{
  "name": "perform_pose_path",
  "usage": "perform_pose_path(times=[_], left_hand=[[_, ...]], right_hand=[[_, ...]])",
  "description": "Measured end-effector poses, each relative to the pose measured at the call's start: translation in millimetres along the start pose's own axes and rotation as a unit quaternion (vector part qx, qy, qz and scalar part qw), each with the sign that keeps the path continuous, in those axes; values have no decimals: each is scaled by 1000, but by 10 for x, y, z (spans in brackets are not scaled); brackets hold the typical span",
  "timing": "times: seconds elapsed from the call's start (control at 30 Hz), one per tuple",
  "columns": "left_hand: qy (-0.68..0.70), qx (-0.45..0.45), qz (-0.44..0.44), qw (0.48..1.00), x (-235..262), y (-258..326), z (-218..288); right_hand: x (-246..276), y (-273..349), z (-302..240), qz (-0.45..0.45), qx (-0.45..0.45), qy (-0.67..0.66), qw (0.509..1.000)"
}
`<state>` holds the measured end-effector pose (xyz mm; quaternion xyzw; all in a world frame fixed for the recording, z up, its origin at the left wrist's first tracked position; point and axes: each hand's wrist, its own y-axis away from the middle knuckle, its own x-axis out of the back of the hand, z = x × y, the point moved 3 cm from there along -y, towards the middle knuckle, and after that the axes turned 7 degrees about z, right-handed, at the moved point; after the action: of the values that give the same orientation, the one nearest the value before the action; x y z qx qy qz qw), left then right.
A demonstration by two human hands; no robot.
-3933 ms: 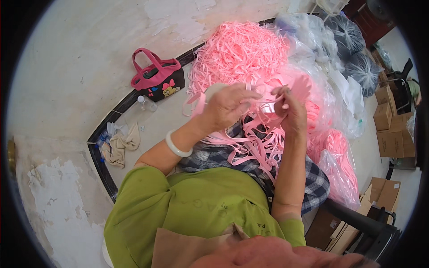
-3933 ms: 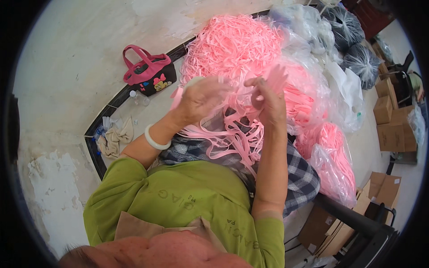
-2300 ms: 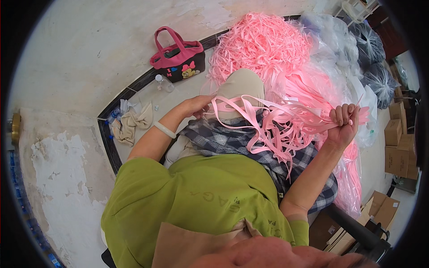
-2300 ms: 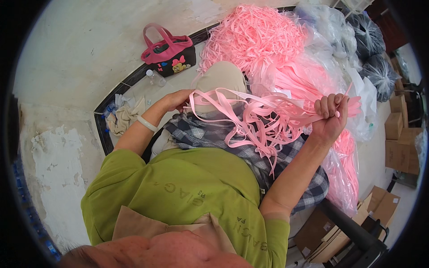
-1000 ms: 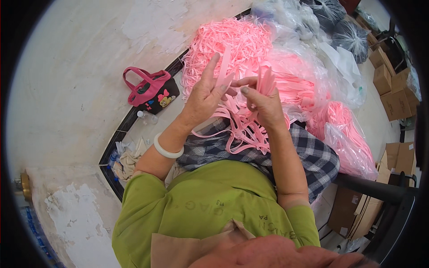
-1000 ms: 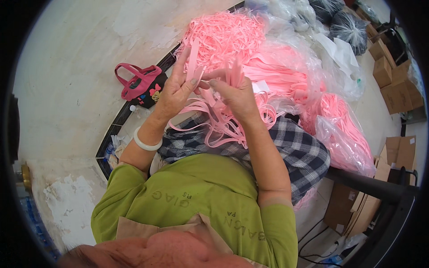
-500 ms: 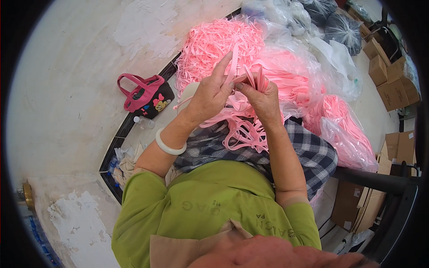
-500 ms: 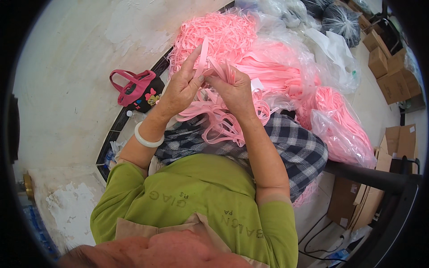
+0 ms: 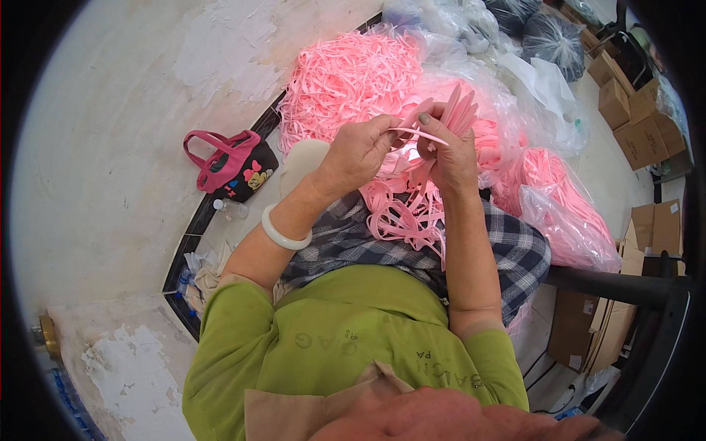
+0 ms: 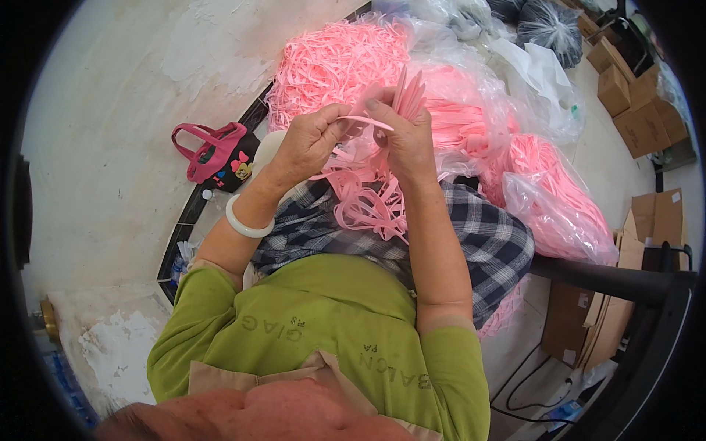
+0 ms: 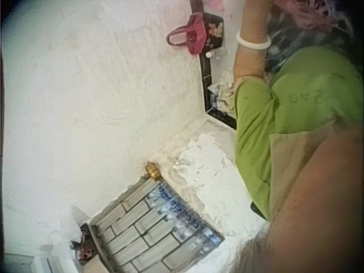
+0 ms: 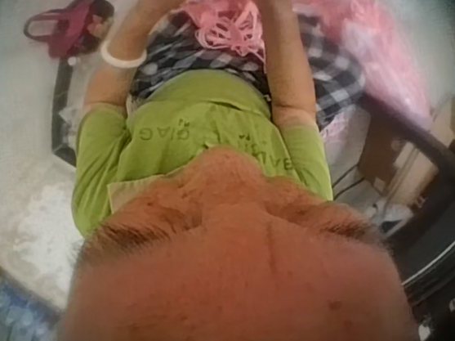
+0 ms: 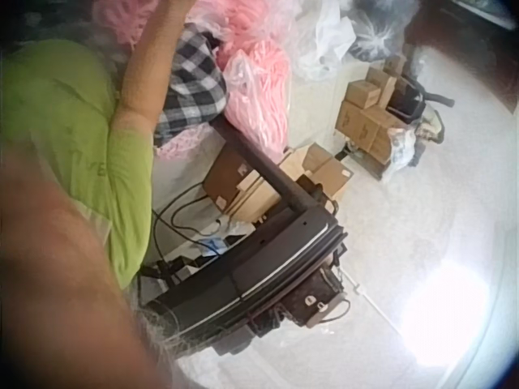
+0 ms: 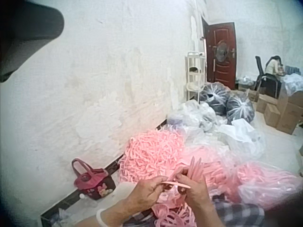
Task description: The person is sorting through pink ribbon strips, organizing them, and preparing them for packing or further processing.
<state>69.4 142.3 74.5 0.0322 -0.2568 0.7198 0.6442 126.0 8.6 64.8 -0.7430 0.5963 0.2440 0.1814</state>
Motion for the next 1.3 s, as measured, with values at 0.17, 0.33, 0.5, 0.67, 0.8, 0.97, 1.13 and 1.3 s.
perform_pose_path(times=[0.17, 0.33, 0.5, 0.67, 0.8, 0.97, 1.13, 1.3], left_hand=[[105, 37, 17, 994, -40, -38, -90], [230, 93, 48, 968, -17, -158, -286], [255, 93, 5, 963, -113, -138, -304], [254, 79, 14, 964, -210, -119, -167], [155, 45, 15, 987, -236, -118, -229], [95, 29, -8, 995, -219, -159, -174], [113, 27, -38, 992, -237, -213, -97], [210, 27, -74, 974, -269, -327, -55]], right_hand=[[-8, -11, 20, -32, 24, 30, 999], [4, 8, -34, -61, -10, 21, 998], [-103, 62, -23, -87, 33, 118, 989], [66, -33, 96, -54, 54, 147, 986], [110, -34, 20, -49, 44, 141, 988], [75, -34, -56, -97, 37, 175, 979], [50, -57, -169, -102, 26, 191, 976], [70, -142, -493, -76, 59, 144, 985]])
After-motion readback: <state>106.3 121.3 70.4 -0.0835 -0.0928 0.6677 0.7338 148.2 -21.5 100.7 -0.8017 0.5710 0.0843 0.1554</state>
